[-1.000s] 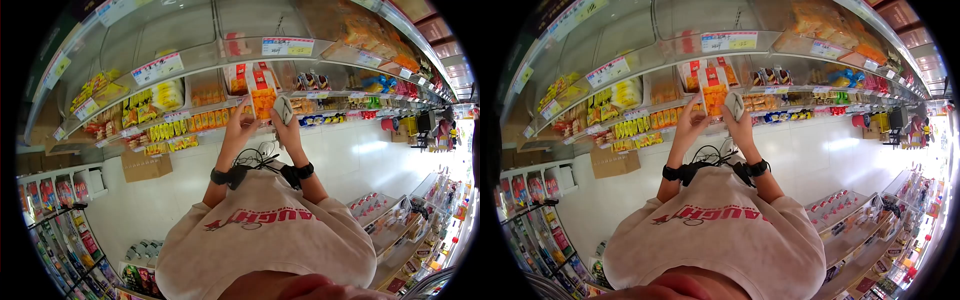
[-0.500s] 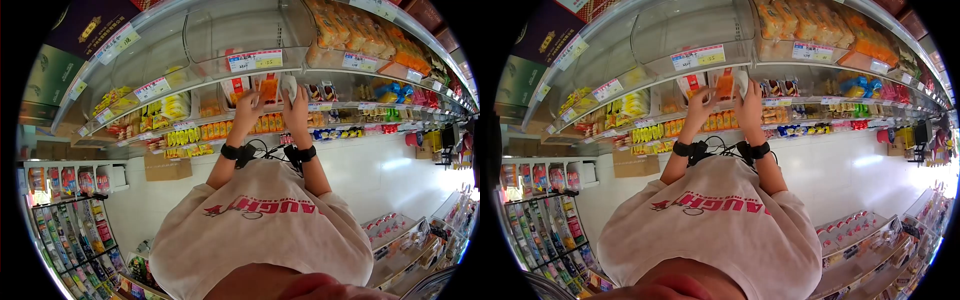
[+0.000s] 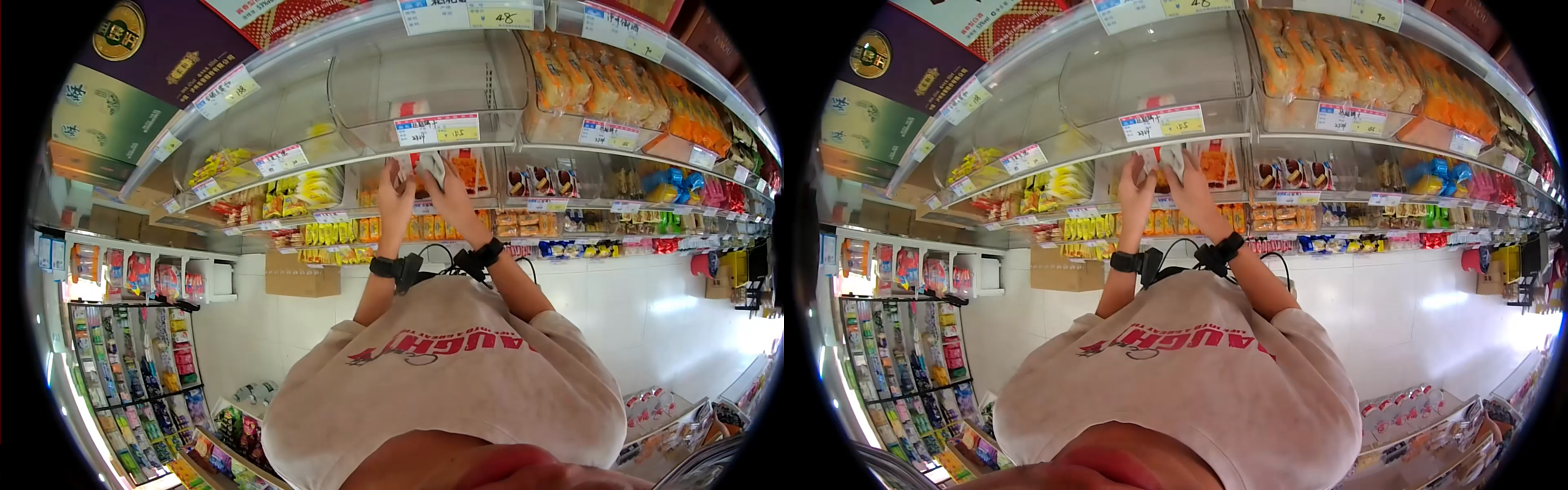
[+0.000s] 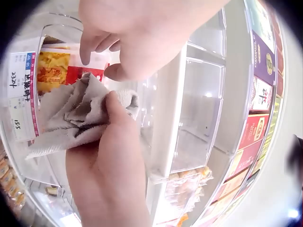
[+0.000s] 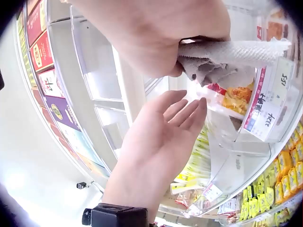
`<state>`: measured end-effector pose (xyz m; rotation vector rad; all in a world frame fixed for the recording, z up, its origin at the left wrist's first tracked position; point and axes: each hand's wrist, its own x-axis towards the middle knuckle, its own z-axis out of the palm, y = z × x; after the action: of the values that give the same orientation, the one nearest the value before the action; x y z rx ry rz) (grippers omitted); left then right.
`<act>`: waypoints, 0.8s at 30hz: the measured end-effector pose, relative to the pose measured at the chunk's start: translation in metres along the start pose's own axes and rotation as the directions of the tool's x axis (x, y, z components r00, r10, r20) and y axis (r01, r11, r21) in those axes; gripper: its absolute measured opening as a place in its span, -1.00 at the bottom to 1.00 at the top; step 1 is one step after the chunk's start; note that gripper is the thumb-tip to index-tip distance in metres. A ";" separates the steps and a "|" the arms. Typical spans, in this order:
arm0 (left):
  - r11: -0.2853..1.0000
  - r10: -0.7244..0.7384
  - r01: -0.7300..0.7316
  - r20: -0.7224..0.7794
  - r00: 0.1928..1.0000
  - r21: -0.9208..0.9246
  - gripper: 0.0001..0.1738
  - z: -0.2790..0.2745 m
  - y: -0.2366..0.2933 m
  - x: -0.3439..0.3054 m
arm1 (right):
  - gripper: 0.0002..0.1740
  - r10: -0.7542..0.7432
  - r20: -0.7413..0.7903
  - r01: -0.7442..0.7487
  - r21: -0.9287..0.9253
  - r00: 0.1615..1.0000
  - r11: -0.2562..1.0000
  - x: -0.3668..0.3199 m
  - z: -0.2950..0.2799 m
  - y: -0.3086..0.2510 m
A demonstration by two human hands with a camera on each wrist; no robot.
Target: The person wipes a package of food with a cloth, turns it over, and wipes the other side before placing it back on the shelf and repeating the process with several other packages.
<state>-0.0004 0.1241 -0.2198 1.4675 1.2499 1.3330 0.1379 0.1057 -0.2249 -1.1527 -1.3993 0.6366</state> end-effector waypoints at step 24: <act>0.971 0.051 -0.054 -0.020 0.999 -0.234 -0.69 -0.035 0.046 -0.039 | -0.74 0.167 -0.007 -0.162 0.200 0.986 0.966 -0.026 0.013 -0.073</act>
<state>-0.0261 0.0739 -0.1787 1.3340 1.0285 1.4738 0.1022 0.0586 -0.1729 -1.1187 -1.1979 0.8588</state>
